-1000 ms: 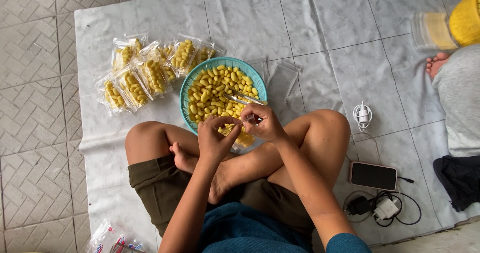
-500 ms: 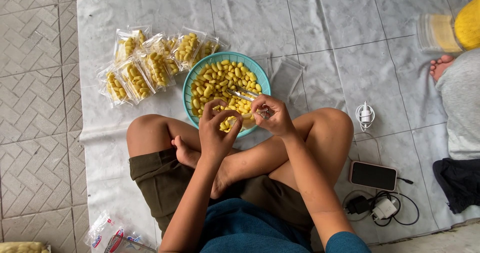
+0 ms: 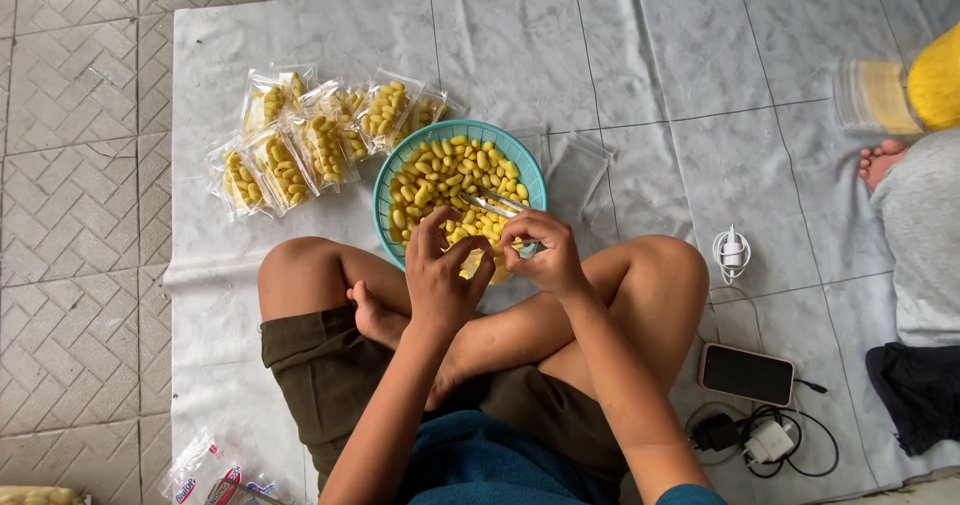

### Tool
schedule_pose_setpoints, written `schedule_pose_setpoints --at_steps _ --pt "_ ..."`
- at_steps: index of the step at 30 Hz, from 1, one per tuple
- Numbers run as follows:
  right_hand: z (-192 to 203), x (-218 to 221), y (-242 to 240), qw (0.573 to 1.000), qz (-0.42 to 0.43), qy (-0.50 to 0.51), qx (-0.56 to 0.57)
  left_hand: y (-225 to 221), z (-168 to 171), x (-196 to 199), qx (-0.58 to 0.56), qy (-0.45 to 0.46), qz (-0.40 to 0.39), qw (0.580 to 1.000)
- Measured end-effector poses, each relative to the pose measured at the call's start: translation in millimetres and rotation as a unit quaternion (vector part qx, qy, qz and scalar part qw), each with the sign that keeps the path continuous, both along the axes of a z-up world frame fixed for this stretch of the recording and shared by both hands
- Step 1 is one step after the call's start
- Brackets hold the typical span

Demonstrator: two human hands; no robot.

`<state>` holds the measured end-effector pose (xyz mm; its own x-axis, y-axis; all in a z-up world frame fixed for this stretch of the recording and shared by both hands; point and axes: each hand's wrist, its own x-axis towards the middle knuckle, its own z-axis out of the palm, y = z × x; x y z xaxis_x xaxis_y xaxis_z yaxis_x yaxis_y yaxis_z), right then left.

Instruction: A person sitting on the floor is manually packing small yellow snacks from a bowl into individual plastic bags using metal tongs.

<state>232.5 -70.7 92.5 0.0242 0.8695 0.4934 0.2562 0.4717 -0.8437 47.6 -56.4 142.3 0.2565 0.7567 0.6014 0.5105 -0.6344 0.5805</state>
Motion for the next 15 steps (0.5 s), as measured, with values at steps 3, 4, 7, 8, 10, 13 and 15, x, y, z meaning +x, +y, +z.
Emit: schedule_pose_setpoints --at_steps 3,4,7,8,10,13,15 --pt "-5.3 2.1 1.3 1.0 -0.003 -0.003 0.013 0.3 1.4 1.5 -0.004 -0.008 -0.002 1.0" --pt "4.9 -0.6 1.0 1.0 -0.003 -0.004 0.014 0.7 0.9 0.7 -0.004 -0.008 -0.002 1.0" --pt "26.6 -6.3 0.9 0.998 -0.01 -0.036 0.049 2.4 0.3 -0.7 -0.017 -0.013 -0.003 1.0" --pt "27.1 -7.4 0.8 0.999 -0.002 -0.029 0.046 2.4 0.4 -1.1 -0.019 -0.011 -0.011 1.0" --pt "26.5 -7.7 -0.1 0.999 0.008 -0.024 0.043 2.9 2.4 -1.0 -0.02 -0.009 -0.016 1.0" --pt "20.7 -5.4 0.8 0.999 0.005 -0.012 0.039 6.9 7.1 -1.1 -0.011 -0.013 -0.032 0.999" --pt "11.4 -3.6 -0.1 1.0 -0.004 0.01 0.023 8.2 6.5 -2.8 -0.027 -0.012 -0.058 0.998"
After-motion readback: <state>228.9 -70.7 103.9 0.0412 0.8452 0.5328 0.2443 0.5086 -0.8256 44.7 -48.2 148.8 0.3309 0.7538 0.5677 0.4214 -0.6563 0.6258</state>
